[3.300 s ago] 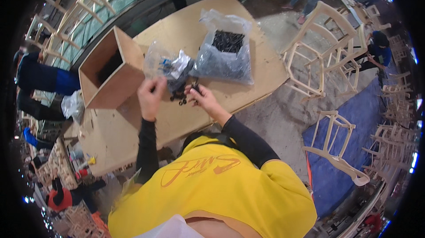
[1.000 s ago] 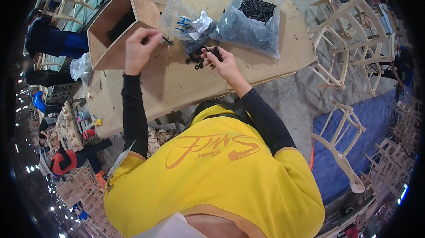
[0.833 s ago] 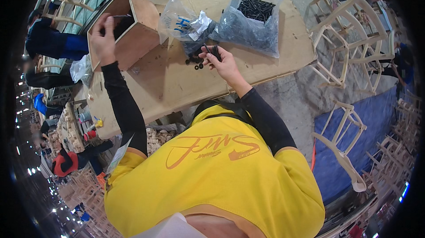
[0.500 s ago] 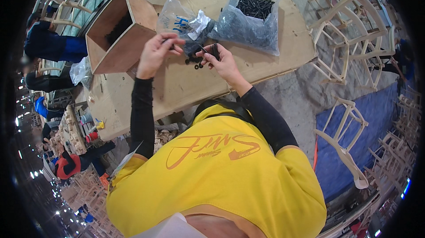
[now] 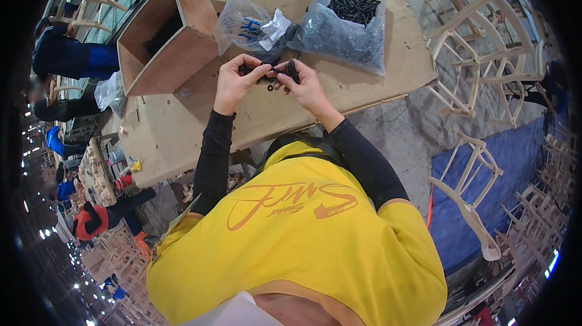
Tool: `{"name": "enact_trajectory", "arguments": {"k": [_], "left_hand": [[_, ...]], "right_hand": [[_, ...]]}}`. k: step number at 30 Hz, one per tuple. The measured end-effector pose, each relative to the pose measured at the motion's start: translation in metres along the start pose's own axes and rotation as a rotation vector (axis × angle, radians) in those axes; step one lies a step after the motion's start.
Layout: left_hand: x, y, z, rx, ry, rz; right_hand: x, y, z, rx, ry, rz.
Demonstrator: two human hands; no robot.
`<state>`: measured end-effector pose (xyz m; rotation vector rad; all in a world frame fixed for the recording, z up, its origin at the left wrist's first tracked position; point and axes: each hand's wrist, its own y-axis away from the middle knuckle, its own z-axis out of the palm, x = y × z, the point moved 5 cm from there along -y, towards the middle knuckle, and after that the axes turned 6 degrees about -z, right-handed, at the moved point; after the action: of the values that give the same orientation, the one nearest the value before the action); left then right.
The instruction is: The person stands at a workbench in a furniture factory and repeatedly picks small black plastic caps and metal screws from plastic bags. They place the caps into a wooden bin and keep the screws in hand or on the table, continuing the sorting cycle throughout the clip.
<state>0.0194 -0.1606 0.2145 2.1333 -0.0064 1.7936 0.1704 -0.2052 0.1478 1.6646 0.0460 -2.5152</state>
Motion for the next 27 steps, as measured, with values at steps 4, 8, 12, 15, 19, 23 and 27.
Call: {"name": "enact_trajectory", "arguments": {"k": [4,8,12,15,19,23,27], "left_hand": [[-0.012,-0.003,-0.004,0.007,-0.019,-0.024],[-0.008,-0.001,-0.001,0.026,0.034,0.023],[0.003,0.006,0.003,-0.012,-0.080,0.026],[-0.011,0.002,0.002,-0.012,-0.049,-0.005],[-0.010,0.004,0.005,-0.036,0.149,-0.070],[-0.011,0.007,0.002,0.045,0.080,0.037],[0.009,0.014,0.000,0.144,-0.310,0.203]], "right_hand": [[-0.003,0.000,0.002,0.015,0.003,-0.022],[-0.001,-0.001,0.000,0.017,0.000,-0.045],[-0.001,-0.001,0.000,0.005,0.000,-0.040],[-0.002,-0.001,0.002,-0.007,-0.002,-0.044],[-0.004,0.000,0.003,-0.028,-0.046,-0.052],[0.001,-0.001,0.002,-0.051,-0.044,-0.059],[-0.003,0.002,0.004,-0.044,-0.072,-0.017]]}}
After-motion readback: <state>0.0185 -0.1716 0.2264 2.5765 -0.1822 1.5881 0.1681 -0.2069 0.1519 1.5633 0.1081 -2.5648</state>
